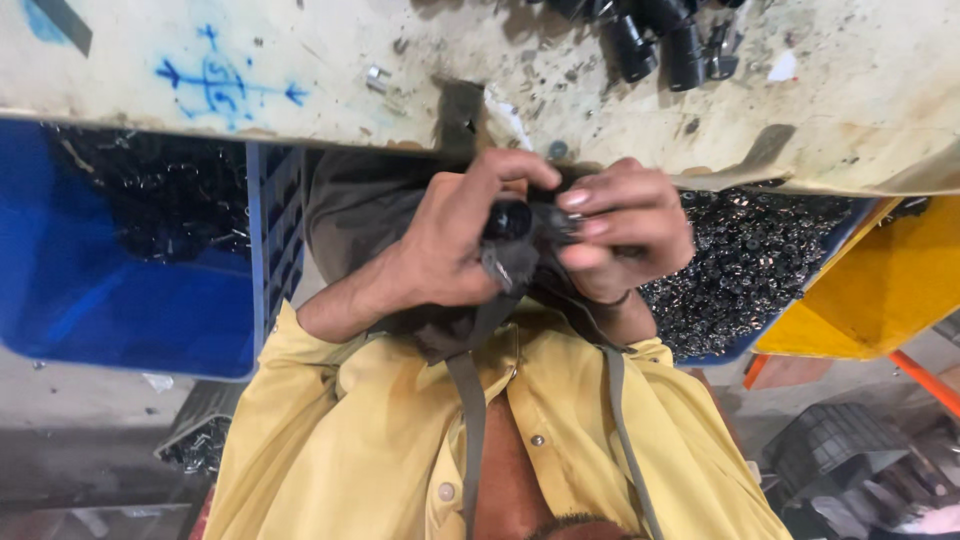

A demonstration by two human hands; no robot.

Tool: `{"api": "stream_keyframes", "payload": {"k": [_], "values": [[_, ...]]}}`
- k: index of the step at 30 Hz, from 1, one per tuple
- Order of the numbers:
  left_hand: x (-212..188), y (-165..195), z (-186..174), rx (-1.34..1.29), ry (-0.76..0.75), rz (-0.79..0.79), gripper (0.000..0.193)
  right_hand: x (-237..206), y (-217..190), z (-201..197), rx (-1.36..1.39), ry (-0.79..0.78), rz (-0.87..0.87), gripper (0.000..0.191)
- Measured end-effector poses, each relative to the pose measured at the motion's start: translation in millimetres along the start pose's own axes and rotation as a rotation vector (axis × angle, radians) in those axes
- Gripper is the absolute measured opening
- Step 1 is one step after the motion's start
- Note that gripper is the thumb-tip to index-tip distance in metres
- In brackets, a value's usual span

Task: The person picks small black cylindrical components from a pile on the workbench, fits and checks them together by hand, and places them into blue bins below the bench, repeating this handling continuously across the episode.

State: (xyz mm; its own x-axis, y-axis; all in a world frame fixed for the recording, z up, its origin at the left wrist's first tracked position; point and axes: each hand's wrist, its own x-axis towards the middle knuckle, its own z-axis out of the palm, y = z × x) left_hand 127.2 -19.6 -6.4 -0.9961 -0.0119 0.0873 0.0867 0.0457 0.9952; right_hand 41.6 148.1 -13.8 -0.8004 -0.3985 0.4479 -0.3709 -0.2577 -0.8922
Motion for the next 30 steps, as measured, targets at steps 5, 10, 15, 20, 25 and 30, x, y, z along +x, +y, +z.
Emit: {"api": "stream_keyframes", "payload": {"k": [5,10,15,20,25,30], "values": [[2.4,13.6,-9.4,0.193,-0.010,0.156,0.080,6.4,-1.6,-10.3,-0.040,-0.324,-0.051,0.026],[-0.4,6.0,-11.9,0.341,-0.174,0.165,0.109,11.4,-13.1,-22.6,-0.170,-0.459,0.061,0.023],[0.2,14.9,-21.7,0.620,-0.357,0.000,0.108,16.3,-0.9,-27.1,-0.238,-0.746,-0.011,0.018],[-39.3,66.2,-89.3,0.912,-0.047,-0.185,0.069,-1.4,11.7,-19.4,0.214,0.036,0.313,0.025],[-59.5,54.1,-97.2,1.604,0.308,-0.405,0.067,-17.5,8.4,-23.6,0.822,0.077,0.916,0.039],[39.1,-11.2,-70.6,1.029,0.330,0.049,0.044,-29.4,2.3,-16.5,1.200,0.026,1.003,0.043]]}}
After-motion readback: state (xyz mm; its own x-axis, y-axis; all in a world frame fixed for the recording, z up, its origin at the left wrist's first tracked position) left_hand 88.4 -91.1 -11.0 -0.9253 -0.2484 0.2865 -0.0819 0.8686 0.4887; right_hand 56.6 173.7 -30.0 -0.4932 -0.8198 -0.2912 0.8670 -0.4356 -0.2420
